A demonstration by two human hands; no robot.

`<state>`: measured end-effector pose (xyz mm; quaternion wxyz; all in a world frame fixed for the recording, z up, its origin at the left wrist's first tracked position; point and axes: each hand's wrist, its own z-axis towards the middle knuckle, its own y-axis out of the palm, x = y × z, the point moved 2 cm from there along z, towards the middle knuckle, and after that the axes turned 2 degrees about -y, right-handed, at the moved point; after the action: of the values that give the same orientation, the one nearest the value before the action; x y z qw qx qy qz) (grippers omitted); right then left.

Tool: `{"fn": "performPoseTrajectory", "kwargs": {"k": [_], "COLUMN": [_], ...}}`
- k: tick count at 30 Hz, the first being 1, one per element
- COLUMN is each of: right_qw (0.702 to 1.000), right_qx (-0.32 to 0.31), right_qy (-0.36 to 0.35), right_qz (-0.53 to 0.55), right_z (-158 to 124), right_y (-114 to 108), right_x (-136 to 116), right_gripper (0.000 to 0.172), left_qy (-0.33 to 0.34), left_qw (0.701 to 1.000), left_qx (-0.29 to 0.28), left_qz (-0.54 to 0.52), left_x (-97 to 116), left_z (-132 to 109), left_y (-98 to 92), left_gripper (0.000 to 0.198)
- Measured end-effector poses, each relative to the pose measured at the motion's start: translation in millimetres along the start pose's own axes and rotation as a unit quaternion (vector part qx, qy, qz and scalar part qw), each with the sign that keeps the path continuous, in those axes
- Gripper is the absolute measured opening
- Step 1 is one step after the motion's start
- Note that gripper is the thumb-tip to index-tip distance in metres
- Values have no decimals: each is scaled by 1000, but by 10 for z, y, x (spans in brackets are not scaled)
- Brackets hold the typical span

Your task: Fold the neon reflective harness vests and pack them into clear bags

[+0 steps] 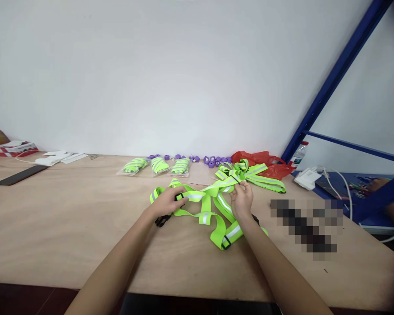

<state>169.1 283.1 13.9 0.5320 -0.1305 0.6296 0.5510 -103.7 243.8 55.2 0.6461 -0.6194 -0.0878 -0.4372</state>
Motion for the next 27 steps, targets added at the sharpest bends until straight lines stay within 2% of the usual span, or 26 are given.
{"fn": "performPoseTrajectory", "kwargs": {"k": [5, 8, 13, 17, 20, 22, 23, 25, 27], "right_qw": [1000, 999, 999, 999, 1000, 1000, 1000, 1000, 999], "right_qx": [21, 36, 44, 36, 14, 1, -5, -12, -13], "right_qy": [-2, -5, -14, -11, 0, 6, 8, 11, 15], "right_qz": [-4, -3, 1, -3, -15, -22, -24, -26, -27], "right_z": [23, 55, 105, 81, 21, -18, -31, -42, -37], "right_y": [-16, -34, -45, -32, -6, 15, 24, 35, 35], "right_x": [-8, -22, -40, -25, 14, 38, 46, 50, 43], "right_gripper": [38, 38, 40, 40, 37, 36, 36, 36, 37], "left_qy": [-2, -33, -97, -125, -123, -117, -118, -123, -117], "left_qw": [989, 972, 943, 937, 953, 963, 965, 962, 944], "left_qx": [45, 93, 168, 230, 260, 240, 208, 110, 8], "left_qz": [142, 213, 270, 233, 89, -46, -112, -220, -307], "left_x": [-29, -45, -35, 2, 20, 11, -1, -33, -65], "left_z": [13, 25, 22, 5, -1, 7, 15, 33, 44], "left_y": [-27, -38, -57, -72, -59, -39, -24, 9, 35], "left_gripper": [28, 25, 13, 4, 10, 10, 9, 16, 36]}}
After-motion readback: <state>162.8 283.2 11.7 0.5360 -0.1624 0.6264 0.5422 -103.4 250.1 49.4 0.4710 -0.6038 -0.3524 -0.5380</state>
